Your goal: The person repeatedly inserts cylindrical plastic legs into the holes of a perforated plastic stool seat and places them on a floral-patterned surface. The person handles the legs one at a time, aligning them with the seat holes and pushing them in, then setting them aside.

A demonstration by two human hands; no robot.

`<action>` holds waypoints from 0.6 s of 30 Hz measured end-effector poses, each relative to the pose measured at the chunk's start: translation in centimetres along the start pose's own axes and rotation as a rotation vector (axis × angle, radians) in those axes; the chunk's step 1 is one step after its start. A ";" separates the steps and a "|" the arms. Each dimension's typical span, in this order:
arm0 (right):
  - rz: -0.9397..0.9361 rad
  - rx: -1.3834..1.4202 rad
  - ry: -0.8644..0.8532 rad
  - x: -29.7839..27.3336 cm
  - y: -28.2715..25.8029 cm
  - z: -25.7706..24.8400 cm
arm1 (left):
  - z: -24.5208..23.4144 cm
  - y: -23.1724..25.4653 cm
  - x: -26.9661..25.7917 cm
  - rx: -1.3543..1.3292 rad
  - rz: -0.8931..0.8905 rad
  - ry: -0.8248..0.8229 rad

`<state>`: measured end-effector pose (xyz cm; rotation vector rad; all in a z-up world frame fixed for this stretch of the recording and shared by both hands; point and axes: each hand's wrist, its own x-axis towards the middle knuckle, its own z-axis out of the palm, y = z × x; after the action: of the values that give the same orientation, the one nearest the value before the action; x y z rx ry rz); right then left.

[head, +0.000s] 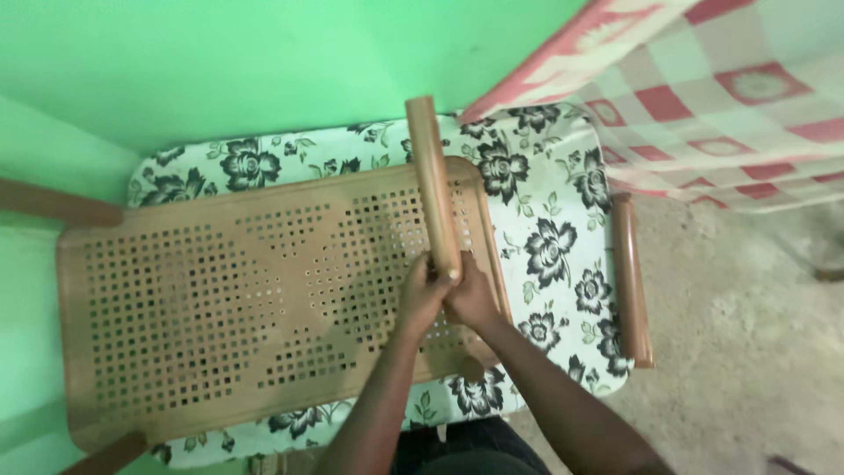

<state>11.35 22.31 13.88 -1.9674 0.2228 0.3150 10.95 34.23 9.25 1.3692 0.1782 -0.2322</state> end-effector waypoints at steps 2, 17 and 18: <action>0.104 -0.091 -0.013 -2.6 0.9 -0.4 | 0.7 -0.4 -2.0 0.067 0.008 0.034; 0.073 -0.163 0.142 -11.6 5.8 -3.6 | 5.5 -0.3 -8.6 0.179 -0.122 -0.073; 0.113 -0.141 0.126 -12.0 5.4 -4.1 | 5.8 -0.3 -8.7 0.181 -0.148 -0.077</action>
<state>-1.14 16.53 14.60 -2.1212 0.4029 0.2866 2.45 28.98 12.37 1.5255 0.1986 -0.4324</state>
